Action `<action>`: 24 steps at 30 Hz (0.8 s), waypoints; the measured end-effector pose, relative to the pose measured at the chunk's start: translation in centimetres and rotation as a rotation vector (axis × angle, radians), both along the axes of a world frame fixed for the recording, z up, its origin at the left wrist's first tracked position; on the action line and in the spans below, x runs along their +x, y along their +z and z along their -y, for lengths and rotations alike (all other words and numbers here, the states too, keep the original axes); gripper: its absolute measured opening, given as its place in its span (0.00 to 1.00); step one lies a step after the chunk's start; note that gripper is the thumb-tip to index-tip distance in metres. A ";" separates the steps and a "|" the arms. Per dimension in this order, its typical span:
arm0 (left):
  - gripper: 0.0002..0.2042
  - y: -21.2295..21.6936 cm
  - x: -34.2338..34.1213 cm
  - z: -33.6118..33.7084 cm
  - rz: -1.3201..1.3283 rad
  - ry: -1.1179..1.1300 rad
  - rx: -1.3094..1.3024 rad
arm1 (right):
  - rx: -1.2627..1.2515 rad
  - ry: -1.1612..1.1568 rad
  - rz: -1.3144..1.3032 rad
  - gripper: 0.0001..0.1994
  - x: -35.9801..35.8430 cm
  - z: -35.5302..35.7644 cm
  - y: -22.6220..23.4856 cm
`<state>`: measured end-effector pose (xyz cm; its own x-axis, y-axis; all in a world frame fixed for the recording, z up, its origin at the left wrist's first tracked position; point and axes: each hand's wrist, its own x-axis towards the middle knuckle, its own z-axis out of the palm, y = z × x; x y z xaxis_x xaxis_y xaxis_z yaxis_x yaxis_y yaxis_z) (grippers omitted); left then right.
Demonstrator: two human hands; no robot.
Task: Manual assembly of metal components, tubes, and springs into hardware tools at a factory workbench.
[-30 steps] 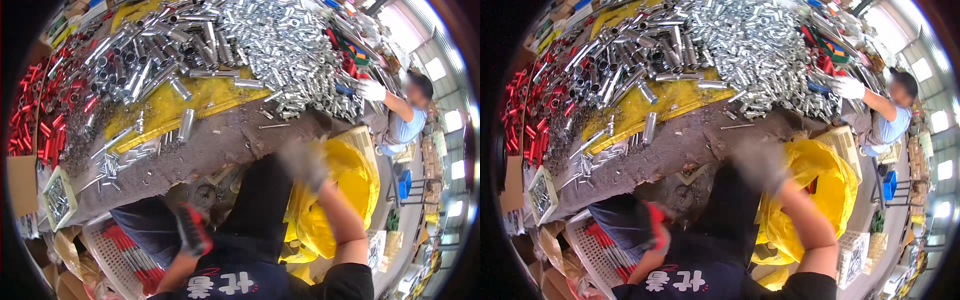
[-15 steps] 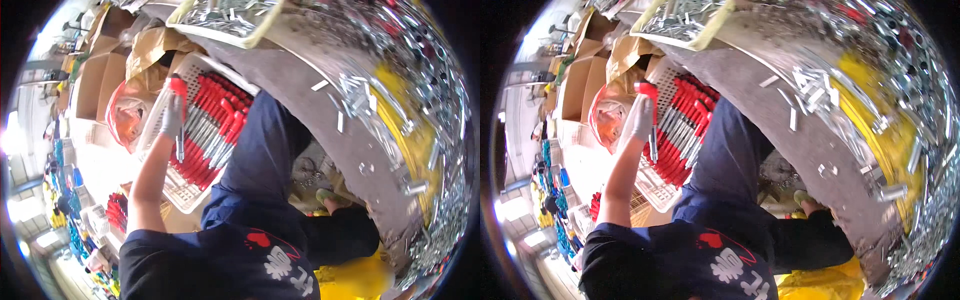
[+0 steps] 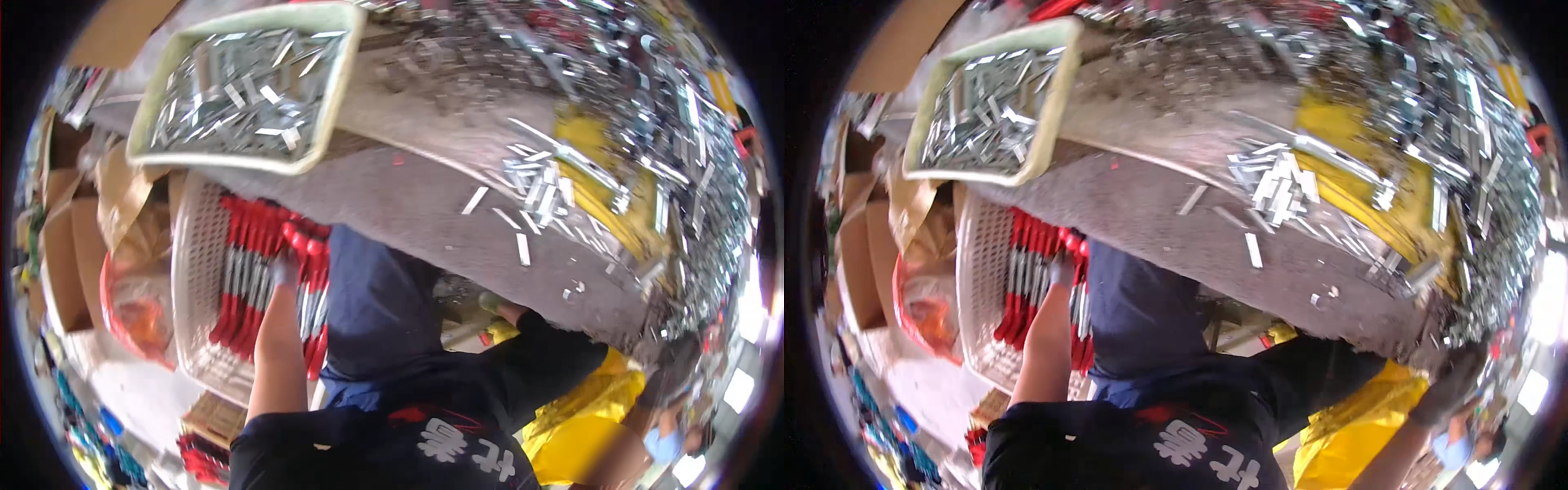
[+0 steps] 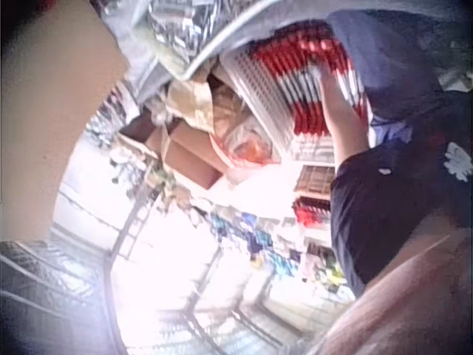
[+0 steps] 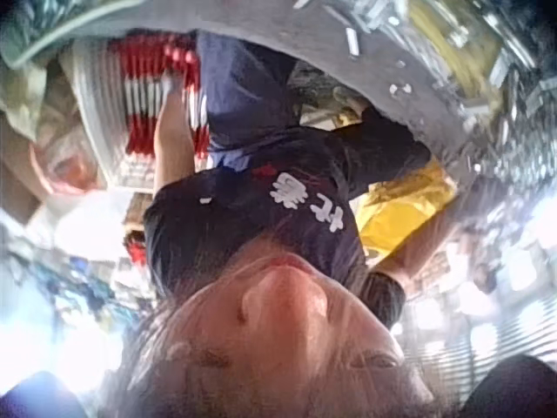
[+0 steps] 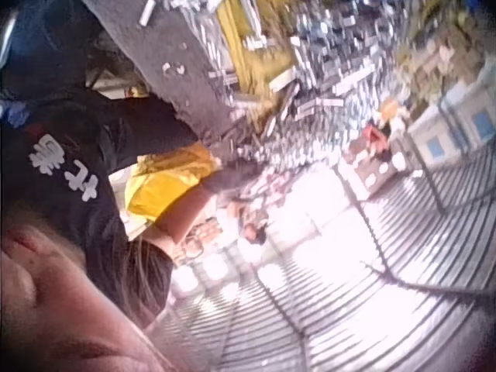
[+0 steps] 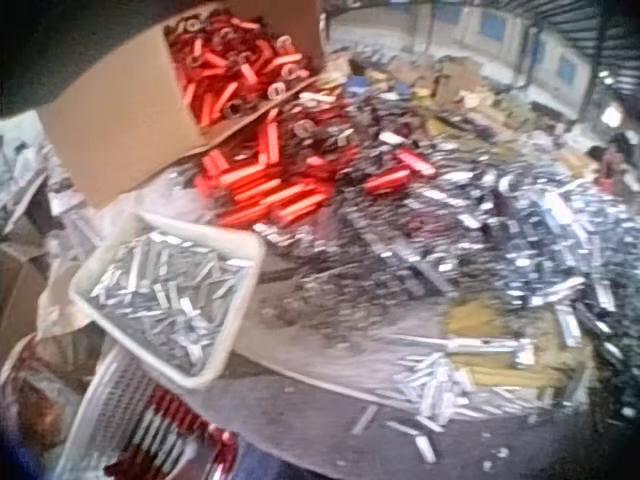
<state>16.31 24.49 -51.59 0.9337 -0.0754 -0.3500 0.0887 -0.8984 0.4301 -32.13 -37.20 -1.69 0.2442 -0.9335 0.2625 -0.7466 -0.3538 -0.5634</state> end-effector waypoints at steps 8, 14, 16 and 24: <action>0.15 22.4 -2.0 15.8 0.969 -0.016 -0.209 | -0.149 0.036 0.238 0.16 3.5 -4.1 -1.7; 0.09 50.8 -8.6 33.7 0.843 -0.926 -0.831 | 0.102 0.118 0.539 0.17 9.7 -4.0 -2.9; 0.10 52.6 -12.3 41.3 0.702 -1.167 -0.876 | 0.221 0.168 0.707 0.18 9.4 -3.9 -3.0; 0.15 52.2 -19.9 54.6 0.490 -1.240 -0.289 | 0.151 0.174 0.791 0.17 8.8 -4.0 -2.5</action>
